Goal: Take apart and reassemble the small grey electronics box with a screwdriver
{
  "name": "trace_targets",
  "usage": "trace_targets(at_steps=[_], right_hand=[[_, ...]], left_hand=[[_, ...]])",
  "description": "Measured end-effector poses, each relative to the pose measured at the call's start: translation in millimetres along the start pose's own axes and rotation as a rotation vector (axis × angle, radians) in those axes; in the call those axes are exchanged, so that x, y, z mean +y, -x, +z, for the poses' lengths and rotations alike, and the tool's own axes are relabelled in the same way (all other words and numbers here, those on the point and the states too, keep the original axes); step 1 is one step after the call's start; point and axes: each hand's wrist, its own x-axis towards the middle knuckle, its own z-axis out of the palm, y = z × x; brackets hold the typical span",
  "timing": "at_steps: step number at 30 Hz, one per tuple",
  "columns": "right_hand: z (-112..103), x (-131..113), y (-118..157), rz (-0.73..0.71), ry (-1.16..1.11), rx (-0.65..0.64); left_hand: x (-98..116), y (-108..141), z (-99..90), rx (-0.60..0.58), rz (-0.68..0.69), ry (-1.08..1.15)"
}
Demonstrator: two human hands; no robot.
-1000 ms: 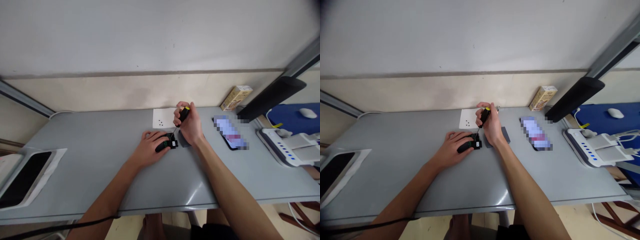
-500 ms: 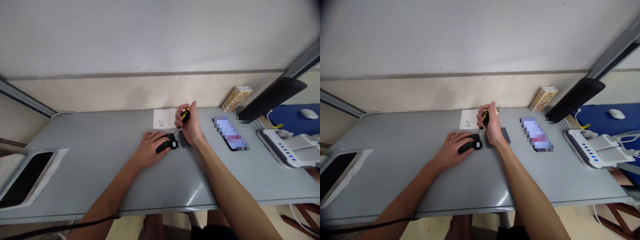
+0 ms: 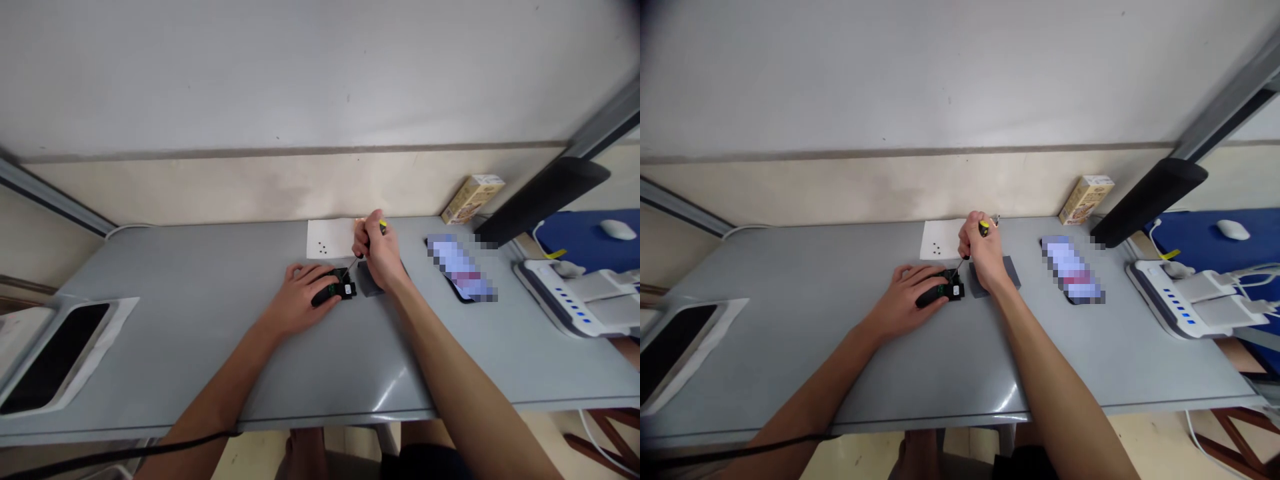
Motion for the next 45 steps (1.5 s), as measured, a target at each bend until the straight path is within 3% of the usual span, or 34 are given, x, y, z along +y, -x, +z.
trace_targets(at_steps=[5, 9, 15, 21, 25, 28, 30, 32, 34, 36, 38, 45], right_hand=[[2, -6, 1, 0.079, -0.101, -0.078], [-1, -4, 1, 0.086, -0.081, -0.051], [-4, 2, 0, -0.050, 0.141, -0.036], [4, 2, 2, -0.160, 0.275, -0.115], [3, -25, 4, -0.386, 0.282, -0.002], [-16, -60, 13, -0.489, 0.607, -0.010], [-36, -77, 24, -0.407, 0.987, -0.157], [-59, -85, 35, -0.231, 1.346, -0.367], [-81, -84, 42, -0.076, 1.533, -0.514], [-97, -81, 46, 0.020, 1.601, -0.614], [-104, -79, 45, 0.037, 1.654, -0.617], [-92, -89, 35, 0.134, 1.453, -0.593]], left_hand=[[0, 0, 0.8, 0.012, 0.000, -0.005], [0, 0, 1.7, 0.007, 0.007, -0.005], [0, 0, 0.4, 0.012, 0.020, -0.011], [1, -1, -1.5, 0.005, 0.033, -0.028], [-1, 0, -4.2, -0.025, 0.028, -0.001], [-5, 4, -10.8, -0.018, -0.051, 0.093], [-9, 7, -17.4, -0.014, -0.136, 0.169], [-13, 9, -24.0, -0.053, -0.199, 0.225], [-17, 11, -29.4, -0.108, -0.218, 0.255], [-20, 12, -32.7, -0.134, -0.219, 0.279], [-23, 13, -33.9, -0.133, -0.233, 0.308], [-30, 14, -26.6, -0.113, -0.326, 0.334]])
